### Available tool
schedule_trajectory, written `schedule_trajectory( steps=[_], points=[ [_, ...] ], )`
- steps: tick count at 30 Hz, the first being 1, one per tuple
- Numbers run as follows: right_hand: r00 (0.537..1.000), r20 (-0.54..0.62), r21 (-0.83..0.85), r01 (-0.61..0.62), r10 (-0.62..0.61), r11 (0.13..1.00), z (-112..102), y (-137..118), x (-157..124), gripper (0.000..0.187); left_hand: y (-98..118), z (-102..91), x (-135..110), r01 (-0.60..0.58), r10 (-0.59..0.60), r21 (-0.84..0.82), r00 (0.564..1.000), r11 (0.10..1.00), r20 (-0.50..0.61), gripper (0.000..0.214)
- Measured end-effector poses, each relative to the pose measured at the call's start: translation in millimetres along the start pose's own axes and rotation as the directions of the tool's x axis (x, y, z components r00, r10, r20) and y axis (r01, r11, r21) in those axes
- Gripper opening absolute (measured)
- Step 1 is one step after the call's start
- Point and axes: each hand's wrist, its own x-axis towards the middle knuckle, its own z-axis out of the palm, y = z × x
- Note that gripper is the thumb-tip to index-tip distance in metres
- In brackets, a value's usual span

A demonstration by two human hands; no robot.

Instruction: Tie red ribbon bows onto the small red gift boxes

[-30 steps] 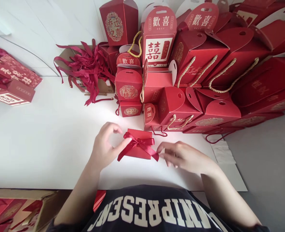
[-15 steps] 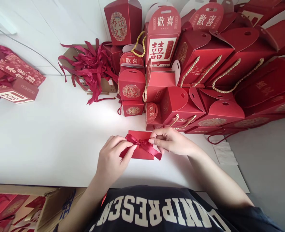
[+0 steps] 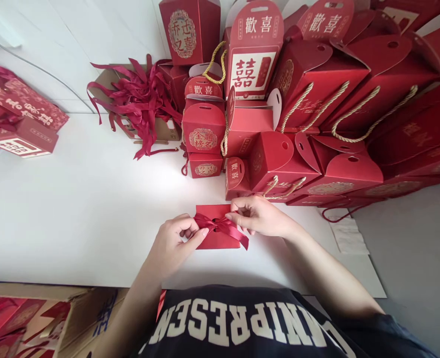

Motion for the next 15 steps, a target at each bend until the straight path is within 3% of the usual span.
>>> schedule_trajectory(
  steps=[4,7,11,13,15],
  points=[
    [0.990,-0.127,-0.155,0.037,-0.057,0.987,4,-3,-1,0.028,-2,-21.8,1,0.087,-0.096,0.050,0.968,0.995,0.231,0.046],
    [0.991,-0.136,-0.121,-0.005,-0.012,0.993,3,-9,-8,0.018,-8,-44.8,1,0.058,-0.121,0.188,0.931,0.980,0.344,0.047],
    [0.964,-0.262,-0.196,-0.109,0.055,0.975,2,-15,-25,0.018,-15,-58.3,-1,0.078,-0.157,0.259,0.941,0.963,0.299,0.034],
    [0.948,-0.307,-0.280,-0.170,0.080,0.945,3,-15,-33,0.022,-19,-52.3,-2,0.048,-0.110,0.239,0.961,0.970,0.255,0.052],
    [0.968,-0.228,-0.290,-0.171,0.106,0.941,5,-13,-39,0.029,-23,-40.5,-2,-0.017,-0.032,0.206,0.972,0.978,0.234,0.084]
  ],
)
